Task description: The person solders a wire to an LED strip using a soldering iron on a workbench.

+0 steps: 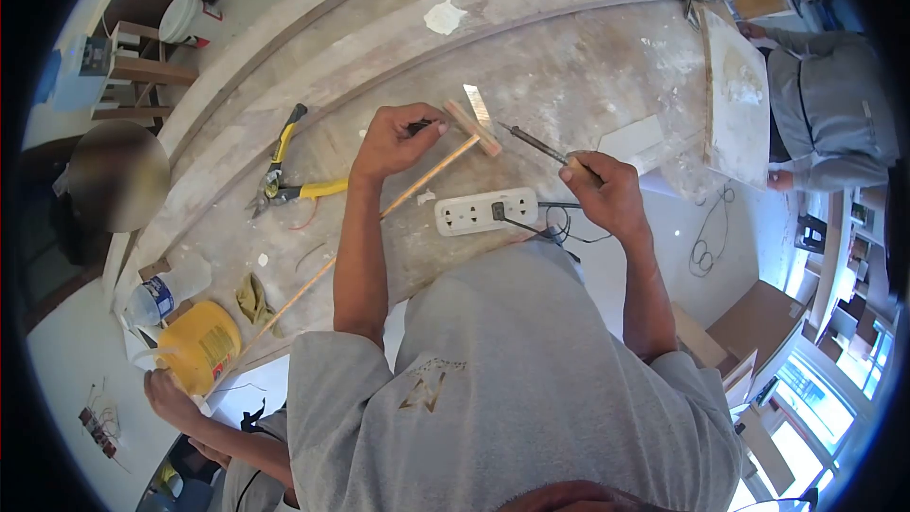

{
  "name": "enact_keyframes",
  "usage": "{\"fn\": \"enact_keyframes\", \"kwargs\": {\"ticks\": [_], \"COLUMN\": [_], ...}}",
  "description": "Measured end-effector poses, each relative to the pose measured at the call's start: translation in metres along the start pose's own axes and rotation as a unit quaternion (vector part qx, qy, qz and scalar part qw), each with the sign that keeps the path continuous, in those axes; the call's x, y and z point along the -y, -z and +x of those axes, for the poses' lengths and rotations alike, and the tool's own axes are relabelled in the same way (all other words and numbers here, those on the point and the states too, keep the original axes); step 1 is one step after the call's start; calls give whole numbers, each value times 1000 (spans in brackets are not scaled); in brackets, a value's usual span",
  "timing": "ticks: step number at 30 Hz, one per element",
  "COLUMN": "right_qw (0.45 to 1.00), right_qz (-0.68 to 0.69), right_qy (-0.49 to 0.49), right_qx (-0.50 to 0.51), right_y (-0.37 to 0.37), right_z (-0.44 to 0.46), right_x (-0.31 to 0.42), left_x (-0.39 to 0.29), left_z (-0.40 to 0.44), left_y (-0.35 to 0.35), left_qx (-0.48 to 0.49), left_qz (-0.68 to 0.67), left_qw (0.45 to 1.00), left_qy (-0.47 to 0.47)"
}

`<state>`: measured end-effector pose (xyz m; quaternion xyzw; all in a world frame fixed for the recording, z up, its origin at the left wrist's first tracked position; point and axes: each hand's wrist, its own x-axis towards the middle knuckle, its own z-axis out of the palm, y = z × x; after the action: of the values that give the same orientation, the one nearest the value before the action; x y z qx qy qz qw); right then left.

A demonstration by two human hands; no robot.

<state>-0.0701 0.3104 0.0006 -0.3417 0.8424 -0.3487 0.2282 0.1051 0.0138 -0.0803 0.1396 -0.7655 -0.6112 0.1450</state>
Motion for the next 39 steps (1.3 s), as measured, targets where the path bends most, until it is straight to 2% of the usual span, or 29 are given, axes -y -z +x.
{"fn": "enact_keyframes", "kwargs": {"ticks": [3,6,10,15,27,39], "right_qw": [998,997,997,986,981,981], "right_qz": [-6,-31,-51,-110,-149,-148], "right_qy": [60,75,54,125,106,113], "right_qx": [-24,-16,10,14,58,47], "right_y": [-2,-2,0,-5,0,0], "right_z": [1,3,5,13,21,23], "right_x": [-6,-6,5,4,9,7], "left_x": [1,7,8,10,6,8], "left_z": [-1,-2,-4,-4,-4,-3], "left_y": [-1,1,2,4,4,5], "left_qx": [2,13,19,25,29,37], "left_qz": [-46,-51,-14,10,-16,5], "left_qw": [999,999,999,999,999,998], "left_qy": [7,14,42,42,36,48]}}
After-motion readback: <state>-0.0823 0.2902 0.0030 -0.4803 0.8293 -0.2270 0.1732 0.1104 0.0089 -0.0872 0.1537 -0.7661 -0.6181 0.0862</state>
